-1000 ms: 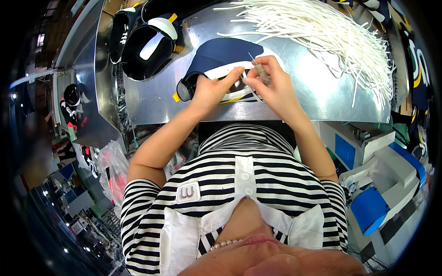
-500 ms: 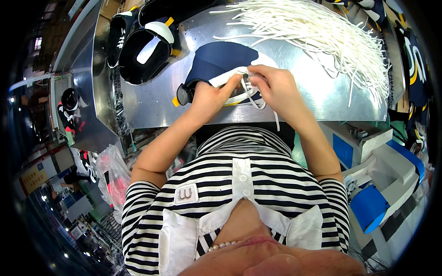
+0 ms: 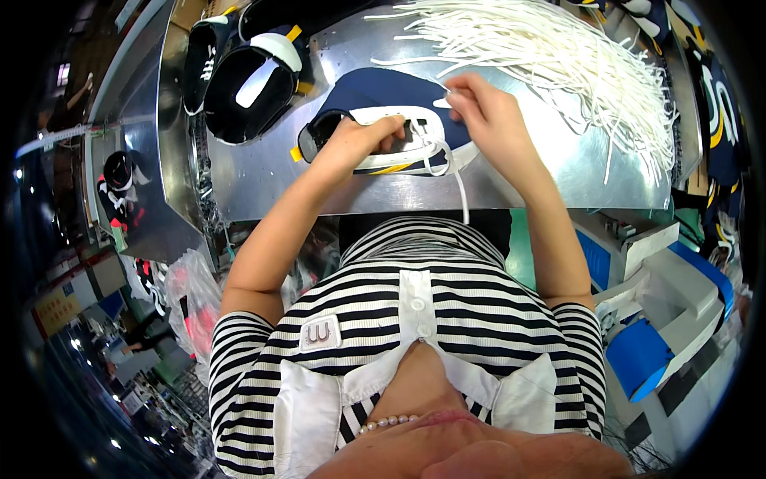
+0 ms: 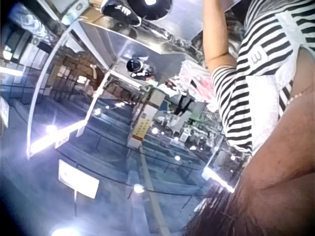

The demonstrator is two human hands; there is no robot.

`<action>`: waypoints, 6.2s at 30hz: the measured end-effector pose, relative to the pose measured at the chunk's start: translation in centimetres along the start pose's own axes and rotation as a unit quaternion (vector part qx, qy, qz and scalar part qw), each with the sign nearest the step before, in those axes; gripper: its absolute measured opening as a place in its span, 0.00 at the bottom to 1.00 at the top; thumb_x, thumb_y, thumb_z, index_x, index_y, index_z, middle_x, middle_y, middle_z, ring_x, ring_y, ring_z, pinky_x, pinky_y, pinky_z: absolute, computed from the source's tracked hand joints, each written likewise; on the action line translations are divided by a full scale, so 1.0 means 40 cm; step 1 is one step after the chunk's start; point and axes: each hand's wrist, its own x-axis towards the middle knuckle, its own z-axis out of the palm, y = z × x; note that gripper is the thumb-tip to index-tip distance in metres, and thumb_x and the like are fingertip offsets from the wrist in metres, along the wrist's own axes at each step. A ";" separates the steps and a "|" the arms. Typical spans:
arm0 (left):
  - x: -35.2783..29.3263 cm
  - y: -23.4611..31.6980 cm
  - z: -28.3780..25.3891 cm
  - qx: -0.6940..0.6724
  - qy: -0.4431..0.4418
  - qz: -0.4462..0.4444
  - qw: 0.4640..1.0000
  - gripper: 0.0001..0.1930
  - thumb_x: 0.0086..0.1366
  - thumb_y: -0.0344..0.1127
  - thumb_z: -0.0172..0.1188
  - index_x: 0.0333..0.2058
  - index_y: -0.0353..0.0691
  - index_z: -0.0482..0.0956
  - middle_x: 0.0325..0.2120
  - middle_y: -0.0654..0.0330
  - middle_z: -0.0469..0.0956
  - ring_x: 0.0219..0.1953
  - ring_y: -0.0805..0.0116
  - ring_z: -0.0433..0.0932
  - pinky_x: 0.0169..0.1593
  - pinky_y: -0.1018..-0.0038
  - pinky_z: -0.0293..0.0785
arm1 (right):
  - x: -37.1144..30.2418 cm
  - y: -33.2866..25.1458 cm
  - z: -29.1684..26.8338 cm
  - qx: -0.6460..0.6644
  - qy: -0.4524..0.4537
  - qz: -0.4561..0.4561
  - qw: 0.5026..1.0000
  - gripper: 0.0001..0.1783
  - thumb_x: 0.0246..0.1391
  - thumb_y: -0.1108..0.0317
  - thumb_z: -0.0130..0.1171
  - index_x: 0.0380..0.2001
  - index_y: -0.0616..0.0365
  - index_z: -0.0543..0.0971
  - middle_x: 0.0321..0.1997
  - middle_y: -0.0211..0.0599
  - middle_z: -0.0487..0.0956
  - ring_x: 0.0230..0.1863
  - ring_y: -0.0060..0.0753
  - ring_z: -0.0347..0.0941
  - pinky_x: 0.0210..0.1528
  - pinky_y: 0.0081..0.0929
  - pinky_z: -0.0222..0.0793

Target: The person laces shoes by hand, pulling white laces through eyelets and organizing the finished pairs.

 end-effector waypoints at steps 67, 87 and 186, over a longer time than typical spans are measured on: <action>-0.116 -0.113 0.078 0.368 0.194 0.434 0.799 0.08 0.57 0.27 0.66 0.35 0.36 0.76 0.25 0.55 0.76 0.27 0.55 0.77 0.30 0.66 0.72 | -0.175 0.003 0.035 -0.087 -0.143 0.045 0.985 0.10 0.59 0.65 0.59 0.41 0.56 0.74 0.27 0.42 0.80 0.29 0.47 0.79 0.32 0.38 0.72; -0.104 -0.109 0.027 0.364 0.024 0.527 0.768 0.14 0.52 0.22 0.67 0.37 0.35 0.75 0.30 0.56 0.79 0.30 0.57 0.79 0.33 0.68 0.76 | -0.059 -0.026 0.048 0.251 0.014 -0.042 0.967 0.09 0.55 0.71 0.64 0.40 0.59 0.82 0.36 0.34 0.84 0.36 0.24 0.80 0.43 0.21 0.74; -0.045 0.004 0.106 0.440 0.213 0.347 0.800 0.08 0.57 0.36 0.65 0.35 0.42 0.82 0.27 0.60 0.76 0.35 0.57 0.78 0.37 0.64 0.74 | -0.282 0.062 0.074 0.218 -0.224 0.080 0.946 0.11 0.61 0.60 0.61 0.35 0.58 0.81 0.26 0.21 0.73 0.27 0.14 0.63 0.32 0.17 0.60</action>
